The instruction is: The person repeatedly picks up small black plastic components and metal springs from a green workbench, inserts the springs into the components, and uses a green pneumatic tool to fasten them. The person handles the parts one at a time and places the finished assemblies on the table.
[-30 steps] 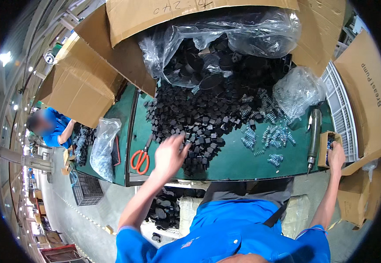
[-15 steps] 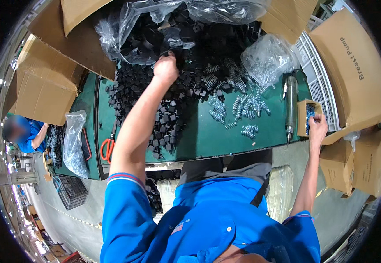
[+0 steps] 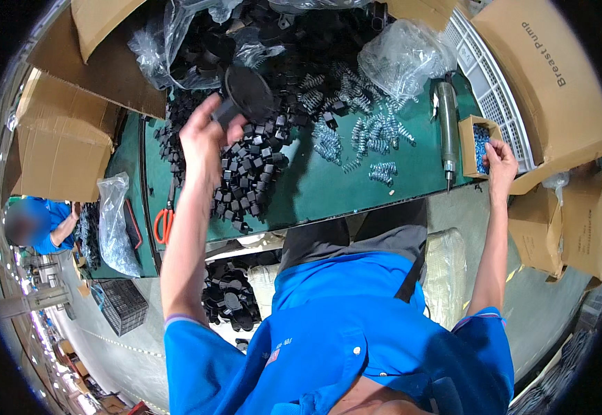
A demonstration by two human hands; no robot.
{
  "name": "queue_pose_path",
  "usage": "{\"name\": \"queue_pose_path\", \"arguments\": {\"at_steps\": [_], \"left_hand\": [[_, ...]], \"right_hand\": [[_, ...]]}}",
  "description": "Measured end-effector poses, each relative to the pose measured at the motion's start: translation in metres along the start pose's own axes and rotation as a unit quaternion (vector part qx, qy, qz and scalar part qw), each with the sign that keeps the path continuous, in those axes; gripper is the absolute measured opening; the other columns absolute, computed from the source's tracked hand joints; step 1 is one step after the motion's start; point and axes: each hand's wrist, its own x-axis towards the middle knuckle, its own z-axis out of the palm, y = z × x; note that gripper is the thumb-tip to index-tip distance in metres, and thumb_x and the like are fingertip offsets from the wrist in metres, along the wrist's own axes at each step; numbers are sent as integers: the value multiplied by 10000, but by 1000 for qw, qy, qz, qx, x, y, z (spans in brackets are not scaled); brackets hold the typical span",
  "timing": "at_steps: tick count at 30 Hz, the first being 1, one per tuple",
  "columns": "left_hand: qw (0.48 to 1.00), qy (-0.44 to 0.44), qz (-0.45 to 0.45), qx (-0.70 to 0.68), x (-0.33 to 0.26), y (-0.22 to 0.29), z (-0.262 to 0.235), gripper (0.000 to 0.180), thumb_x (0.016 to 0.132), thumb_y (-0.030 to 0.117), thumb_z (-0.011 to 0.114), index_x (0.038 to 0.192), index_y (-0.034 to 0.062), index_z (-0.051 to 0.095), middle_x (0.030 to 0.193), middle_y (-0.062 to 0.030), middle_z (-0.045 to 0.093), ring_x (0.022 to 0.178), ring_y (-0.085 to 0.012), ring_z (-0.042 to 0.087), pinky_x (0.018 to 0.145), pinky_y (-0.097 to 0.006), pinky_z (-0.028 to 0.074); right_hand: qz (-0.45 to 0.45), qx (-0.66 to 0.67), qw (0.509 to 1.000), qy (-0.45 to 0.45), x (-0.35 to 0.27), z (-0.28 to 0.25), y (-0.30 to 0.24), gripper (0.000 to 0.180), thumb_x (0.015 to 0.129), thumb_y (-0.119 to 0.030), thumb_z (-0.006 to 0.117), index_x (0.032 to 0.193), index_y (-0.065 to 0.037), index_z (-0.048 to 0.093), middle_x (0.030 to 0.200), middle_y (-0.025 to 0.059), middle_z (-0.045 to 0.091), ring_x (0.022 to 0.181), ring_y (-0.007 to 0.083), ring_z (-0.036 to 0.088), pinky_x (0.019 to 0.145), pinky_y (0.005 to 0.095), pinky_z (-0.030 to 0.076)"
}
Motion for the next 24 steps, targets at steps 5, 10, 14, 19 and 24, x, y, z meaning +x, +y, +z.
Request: {"name": "queue_pose_path", "arguments": {"at_steps": [5, 10, 14, 19, 24], "left_hand": [[921, -143, -321, -167, -119, -64, -3, 437, 908, -120, 484, 1335, -36, 525, 1208, -225, 632, 951, -336, 715, 718, -270, 633], [919, -137, -341, -141, -146, -97, 3, 445, 936, -98, 428, 1372, -36, 489, 1238, -212, 624, 999, -324, 706, 714, -279, 625], [852, -200, 89, 476, -134, -84, -11, 427, 853, -14, 553, 1280, -14, 574, 1119, -159, 649, 868, -306, 691, 713, -360, 571], [787, -135, 357, 484, -107, -43, 53, 279, 806, 57, 675, 1084, 53, 670, 995, -114, 651, 866, -301, 647, 688, -408, 543], [751, -262, 310, 521, -59, -88, 121, 133, 726, 100, 708, 777, 27, 609, 837, -160, 638, 805, -353, 642, 675, -445, 522]], "right_hand": [[-29, 99, 994, 30, -8, -2, -3, 131, 925, -30, 651, 1045, 16, 679, 848, 31, 651, 686, 82, 604, 635, 225, 503], [-26, 103, 994, 17, -52, -6, -37, 97, 931, -55, 667, 1005, 5, 689, 794, 20, 652, 647, 78, 585, 579, 211, 445], [51, 53, 997, -33, -92, -18, -38, 46, 920, -71, 688, 930, -29, 673, 744, -19, 622, 536, 50, 503, 475, 211, 378], [157, -5, 986, -58, -133, -15, -35, 119, 869, -133, 734, 909, -42, 668, 717, -35, 600, 541, 52, 489, 489, 224, 398], [109, -128, 976, -136, -133, 12, -34, 188, 838, -152, 755, 878, 0, 651, 681, 54, 660, 595, 105, 625, 534, 261, 470]]}}
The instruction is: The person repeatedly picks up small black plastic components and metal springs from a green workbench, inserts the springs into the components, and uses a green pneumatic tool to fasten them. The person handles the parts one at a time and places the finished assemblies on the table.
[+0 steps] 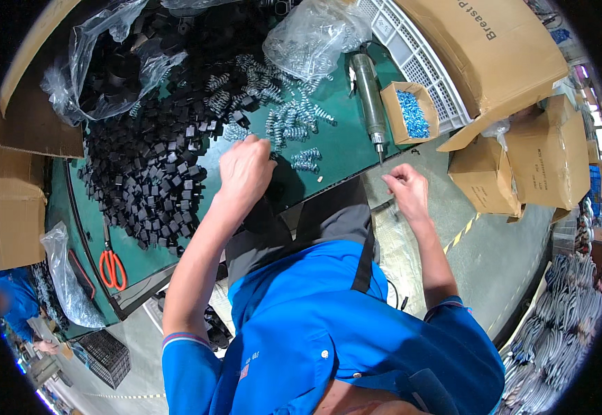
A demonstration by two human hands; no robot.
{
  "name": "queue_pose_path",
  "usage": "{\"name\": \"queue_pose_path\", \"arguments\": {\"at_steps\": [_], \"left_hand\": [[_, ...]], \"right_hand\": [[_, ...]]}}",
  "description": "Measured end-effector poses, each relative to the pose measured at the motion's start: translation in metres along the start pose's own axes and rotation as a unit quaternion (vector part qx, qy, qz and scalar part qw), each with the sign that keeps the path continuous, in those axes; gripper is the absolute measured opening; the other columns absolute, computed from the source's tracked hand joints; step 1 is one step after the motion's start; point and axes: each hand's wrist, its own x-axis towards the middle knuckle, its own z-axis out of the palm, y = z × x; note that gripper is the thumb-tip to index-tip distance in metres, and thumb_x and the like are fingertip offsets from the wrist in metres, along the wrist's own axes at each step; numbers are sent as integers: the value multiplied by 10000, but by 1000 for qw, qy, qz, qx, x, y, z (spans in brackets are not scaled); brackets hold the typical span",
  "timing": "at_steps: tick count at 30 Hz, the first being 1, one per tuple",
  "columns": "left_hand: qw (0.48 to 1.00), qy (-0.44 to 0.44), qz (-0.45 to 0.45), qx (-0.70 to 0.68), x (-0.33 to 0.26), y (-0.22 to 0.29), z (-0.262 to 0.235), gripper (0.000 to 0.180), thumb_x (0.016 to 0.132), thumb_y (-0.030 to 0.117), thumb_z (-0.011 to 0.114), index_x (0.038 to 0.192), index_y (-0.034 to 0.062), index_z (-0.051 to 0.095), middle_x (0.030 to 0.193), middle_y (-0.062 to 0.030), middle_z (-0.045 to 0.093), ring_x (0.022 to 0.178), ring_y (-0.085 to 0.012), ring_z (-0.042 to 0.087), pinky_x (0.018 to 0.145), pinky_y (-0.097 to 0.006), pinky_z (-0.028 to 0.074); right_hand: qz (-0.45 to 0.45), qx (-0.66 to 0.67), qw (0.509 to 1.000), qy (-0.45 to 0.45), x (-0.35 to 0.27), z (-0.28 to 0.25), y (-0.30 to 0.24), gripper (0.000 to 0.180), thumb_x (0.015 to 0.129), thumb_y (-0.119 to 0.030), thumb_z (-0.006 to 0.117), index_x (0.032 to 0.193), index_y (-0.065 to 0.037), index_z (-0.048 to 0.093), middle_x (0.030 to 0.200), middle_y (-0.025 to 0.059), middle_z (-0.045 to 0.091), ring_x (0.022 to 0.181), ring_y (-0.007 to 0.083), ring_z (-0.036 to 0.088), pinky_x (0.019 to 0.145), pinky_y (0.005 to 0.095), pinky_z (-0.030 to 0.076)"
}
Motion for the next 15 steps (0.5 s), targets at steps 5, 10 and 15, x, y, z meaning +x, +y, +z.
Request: {"name": "queue_pose_path", "arguments": {"at_steps": [5, 10, 15], "left_hand": [[998, -59, 37, 11, 19, -12, 17, 204, 713, 58, 685, 913, 32, 659, 848, -160, 666, 841, -394, 653, 716, -477, 523], [946, -72, -81, -307, 3, -14, -24, 289, 786, 73, 731, 1064, 2, 695, 862, -115, 689, 796, -213, 676, 749, -328, 540], [921, -77, -22, -381, -30, -1, -27, 257, 766, 83, 741, 1022, 69, 718, 933, -95, 705, 842, -254, 694, 769, -355, 541]], "right_hand": [[27, 103, 994, 34, 3, 27, -13, 177, 843, -68, 744, 911, 27, 610, 730, 74, 662, 599, 105, 649, 507, 226, 487], [23, 206, 976, 64, 1, 33, -10, 306, 871, -24, 702, 1102, 37, 510, 778, 83, 643, 568, 111, 618, 477, 223, 464], [14, 207, 977, 52, 8, 29, -13, 263, 875, -3, 688, 1075, 29, 520, 760, 78, 644, 560, 109, 613, 464, 225, 463]]}}
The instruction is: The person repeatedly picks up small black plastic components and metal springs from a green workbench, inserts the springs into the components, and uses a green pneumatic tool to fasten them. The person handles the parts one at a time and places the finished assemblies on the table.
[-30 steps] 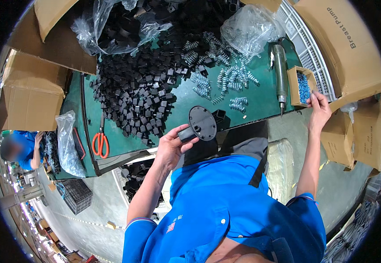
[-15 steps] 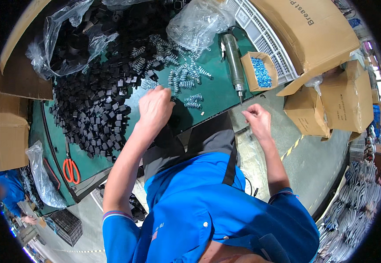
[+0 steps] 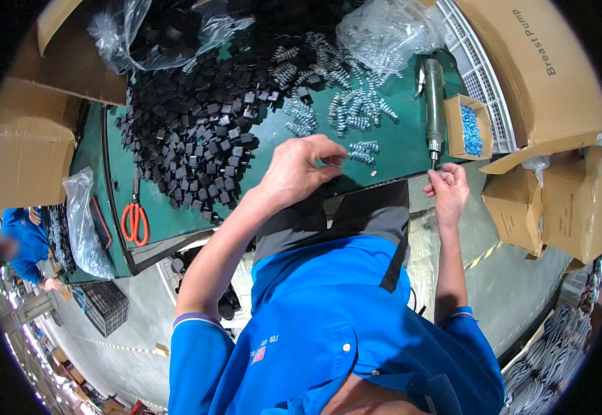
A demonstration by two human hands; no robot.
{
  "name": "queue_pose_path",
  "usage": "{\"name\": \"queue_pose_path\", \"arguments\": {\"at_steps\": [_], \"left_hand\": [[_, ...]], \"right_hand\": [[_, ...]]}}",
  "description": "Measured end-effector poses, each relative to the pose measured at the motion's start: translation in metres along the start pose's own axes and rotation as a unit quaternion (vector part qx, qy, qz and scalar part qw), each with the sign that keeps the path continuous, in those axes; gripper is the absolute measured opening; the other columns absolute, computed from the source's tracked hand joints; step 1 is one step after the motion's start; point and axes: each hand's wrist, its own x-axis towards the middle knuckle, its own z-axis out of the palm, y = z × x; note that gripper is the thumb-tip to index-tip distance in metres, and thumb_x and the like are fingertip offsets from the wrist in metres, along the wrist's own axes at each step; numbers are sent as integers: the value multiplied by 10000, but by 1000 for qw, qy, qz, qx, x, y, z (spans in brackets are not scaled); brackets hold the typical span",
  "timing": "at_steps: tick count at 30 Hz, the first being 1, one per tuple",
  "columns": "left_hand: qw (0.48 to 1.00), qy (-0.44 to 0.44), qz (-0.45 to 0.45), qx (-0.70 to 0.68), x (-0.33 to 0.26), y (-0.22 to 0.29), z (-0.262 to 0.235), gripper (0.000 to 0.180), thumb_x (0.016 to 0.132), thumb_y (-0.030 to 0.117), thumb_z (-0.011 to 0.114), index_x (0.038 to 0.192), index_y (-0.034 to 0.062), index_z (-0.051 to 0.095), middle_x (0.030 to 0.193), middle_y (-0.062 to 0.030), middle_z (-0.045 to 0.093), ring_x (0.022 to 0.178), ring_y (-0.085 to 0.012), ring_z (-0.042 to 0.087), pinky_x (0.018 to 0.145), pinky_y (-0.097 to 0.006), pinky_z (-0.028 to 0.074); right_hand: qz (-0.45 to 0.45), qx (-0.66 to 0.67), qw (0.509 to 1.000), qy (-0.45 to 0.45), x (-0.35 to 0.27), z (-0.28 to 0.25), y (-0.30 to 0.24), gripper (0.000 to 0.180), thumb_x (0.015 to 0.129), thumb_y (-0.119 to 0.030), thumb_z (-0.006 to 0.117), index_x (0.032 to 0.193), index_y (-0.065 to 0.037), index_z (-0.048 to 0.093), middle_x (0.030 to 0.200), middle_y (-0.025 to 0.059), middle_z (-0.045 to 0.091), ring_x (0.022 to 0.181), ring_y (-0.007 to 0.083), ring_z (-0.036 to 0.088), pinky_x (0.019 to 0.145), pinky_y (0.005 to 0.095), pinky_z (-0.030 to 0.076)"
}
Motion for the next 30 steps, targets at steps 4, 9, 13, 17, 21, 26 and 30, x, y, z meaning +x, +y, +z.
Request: {"name": "queue_pose_path", "arguments": {"at_steps": [4, 9, 13, 17, 21, 26, 30], "left_hand": [[997, 11, 41, 60, -2, -4, 2, 238, 768, 139, 742, 1000, 91, 721, 926, -71, 712, 880, -287, 678, 768, -395, 523], [997, -34, 32, 67, 1, -16, 4, 243, 781, 128, 752, 1018, 88, 715, 896, -85, 693, 884, -265, 673, 786, -355, 523], [994, -15, 50, 93, -4, -19, 2, 310, 790, 139, 756, 1089, 83, 693, 996, -99, 658, 938, -274, 651, 799, -349, 519], [994, 95, -31, 33, -19, -25, -25, 326, 849, 151, 720, 1155, 50, 677, 1060, -113, 650, 977, -227, 645, 826, -335, 516], [958, 256, -62, 114, -55, -47, -54, 234, 832, 118, 698, 1051, 37, 695, 932, -133, 663, 878, -310, 661, 775, -370, 517], [896, 325, -63, 296, -83, -66, -69, 171, 806, 85, 708, 976, 70, 701, 909, -84, 657, 872, -282, 643, 733, -384, 523], [884, 296, -20, 360, -75, -65, -61, 238, 778, 80, 743, 1013, 74, 705, 947, -74, 655, 879, -272, 636, 758, -369, 532]], "right_hand": [[20, -9, 999, -24, 3, -2, -2, 236, 878, -2, 685, 1055, 35, 533, 753, 74, 639, 538, 106, 598, 445, 229, 456], [15, -46, 999, -23, 0, 5, -7, 258, 883, -14, 690, 1077, 46, 532, 733, 62, 622, 533, 100, 589, 447, 223, 451], [-3, -62, 998, -6, 0, 8, -4, 254, 890, -33, 696, 1073, 43, 536, 735, 56, 620, 530, 92, 575, 452, 219, 445], [-11, -86, 996, 8, -1, 5, -2, 238, 892, -45, 700, 1056, 36, 547, 735, 47, 620, 522, 82, 559, 446, 217, 431], [8, -138, 990, 7, 1, 2, -2, 224, 898, -42, 686, 1056, 42, 551, 731, 47, 618, 509, 80, 554, 425, 217, 419], [-6, -113, 994, 5, 1, 2, 1, 211, 905, -46, 680, 1050, 39, 553, 719, 39, 608, 510, 77, 556, 427, 212, 416], [-18, -96, 995, 8, 1, 1, 6, 188, 911, -55, 677, 1029, 23, 554, 719, 35, 606, 516, 76, 558, 432, 208, 416]]}}
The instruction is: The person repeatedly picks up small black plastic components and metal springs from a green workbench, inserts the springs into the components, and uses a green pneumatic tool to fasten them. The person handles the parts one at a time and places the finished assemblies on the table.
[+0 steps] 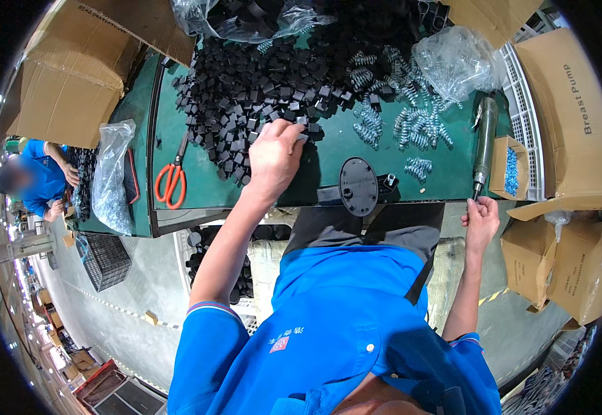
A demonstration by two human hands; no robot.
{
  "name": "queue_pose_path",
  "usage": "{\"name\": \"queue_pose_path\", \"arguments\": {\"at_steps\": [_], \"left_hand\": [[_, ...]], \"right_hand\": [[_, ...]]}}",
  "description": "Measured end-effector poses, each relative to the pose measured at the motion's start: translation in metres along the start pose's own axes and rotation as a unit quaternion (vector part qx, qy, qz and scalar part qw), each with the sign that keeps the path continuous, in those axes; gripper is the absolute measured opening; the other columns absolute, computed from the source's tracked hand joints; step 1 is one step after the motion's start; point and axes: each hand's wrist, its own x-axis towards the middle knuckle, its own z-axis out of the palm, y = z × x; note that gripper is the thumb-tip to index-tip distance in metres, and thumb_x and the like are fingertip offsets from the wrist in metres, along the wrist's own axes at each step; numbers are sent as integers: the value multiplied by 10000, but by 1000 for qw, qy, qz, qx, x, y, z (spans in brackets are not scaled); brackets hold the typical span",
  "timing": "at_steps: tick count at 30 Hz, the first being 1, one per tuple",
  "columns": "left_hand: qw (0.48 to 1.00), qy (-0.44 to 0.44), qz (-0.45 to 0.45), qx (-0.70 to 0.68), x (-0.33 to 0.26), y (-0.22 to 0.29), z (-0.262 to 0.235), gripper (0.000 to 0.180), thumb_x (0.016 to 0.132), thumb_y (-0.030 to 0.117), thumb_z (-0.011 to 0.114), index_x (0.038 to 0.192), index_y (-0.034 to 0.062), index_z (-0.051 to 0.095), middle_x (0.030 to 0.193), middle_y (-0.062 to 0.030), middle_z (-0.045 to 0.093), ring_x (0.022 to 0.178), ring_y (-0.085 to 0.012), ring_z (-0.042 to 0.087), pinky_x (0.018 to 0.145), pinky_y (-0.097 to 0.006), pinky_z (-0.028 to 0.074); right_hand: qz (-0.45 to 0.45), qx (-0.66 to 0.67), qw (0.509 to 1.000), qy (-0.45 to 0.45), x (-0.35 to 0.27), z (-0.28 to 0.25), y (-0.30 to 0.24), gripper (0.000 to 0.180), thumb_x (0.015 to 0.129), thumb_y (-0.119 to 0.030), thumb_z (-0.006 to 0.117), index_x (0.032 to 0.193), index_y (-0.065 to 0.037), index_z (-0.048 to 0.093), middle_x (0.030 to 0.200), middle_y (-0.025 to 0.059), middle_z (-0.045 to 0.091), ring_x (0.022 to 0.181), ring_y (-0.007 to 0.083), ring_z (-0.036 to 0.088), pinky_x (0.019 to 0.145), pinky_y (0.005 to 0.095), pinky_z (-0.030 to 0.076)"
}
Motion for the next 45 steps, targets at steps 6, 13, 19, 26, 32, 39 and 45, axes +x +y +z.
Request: {"name": "queue_pose_path", "arguments": {"at_steps": [6, 13, 19, 26, 32, 39, 45], "left_hand": [[991, -83, 46, 96, 22, 7, 24, 320, 714, 107, 776, 1022, 71, 698, 958, -90, 599, 918, -287, 594, 759, -391, 523], [997, -58, 16, -55, 19, 30, 7, 275, 739, 64, 755, 985, 46, 634, 1020, -116, 619, 980, -331, 607, 811, -405, 500], [913, -222, 109, -325, -39, 46, 0, 287, 699, 84, 771, 948, 87, 627, 1136, -31, 674, 1272, -308, 534, 1051, -466, 388], [964, -81, 85, -239, -71, 96, 26, 359, 658, 45, 796, 990, 90, 666, 1090, -43, 676, 1170, -335, 570, 973, -440, 434], [953, -18, -19, -302, -62, 142, 31, 299, 706, 39, 770, 986, 58, 664, 1060, -83, 655, 1120, -326, 560, 970, -421, 425], [773, -97, -274, -564, -52, 126, 8, 300, 774, -70, 742, 1054, -3, 658, 1054, -22, 598, 883, -92, 596, 788, -249, 513], [736, -60, -214, -639, -54, 135, 24, 598, 769, -105, 703, 1337, -29, 533, 1134, -72, 598, 1024, -135, 609, 908, -277, 511]], "right_hand": [[47, 168, 985, -8, 7, -3, 14, 169, 906, -55, 685, 1006, -18, 554, 716, 17, 600, 519, 63, 543, 437, 197, 406], [5, 88, 996, 8, 6, -3, 10, 180, 900, -56, 699, 1014, -39, 561, 755, 4, 607, 527, 52, 533, 440, 182, 381], [15, 145, 989, 21, 8, -7, 12, 173, 901, -55, 698, 1012, -29, 567, 758, 4, 606, 597, 34, 527, 478, 171, 396], [-43, -162, 984, 53, 12, -16, -11, 239, 835, -91, 747, 1032, -20, 633, 746, 21, 628, 670, 87, 545, 629, 278, 464], [22, -12, 999, 38, 22, -19, 10, 282, 837, -141, 759, 1045, -6, 625, 769, 58, 645, 664, 106, 574, 649, 301, 487], [-101, -40, 986, 123, -5, -7, -51, 288, 823, -118, 784, 1054, -16, 647, 875, 55, 659, 688, 68, 568, 623, 225, 472], [-173, 75, 954, -234, -53, 52, -114, 319, 763, -88, 824, 1024, -14, 657, 823, 32, 619, 633, 31, 534, 547, 200, 447]]}}
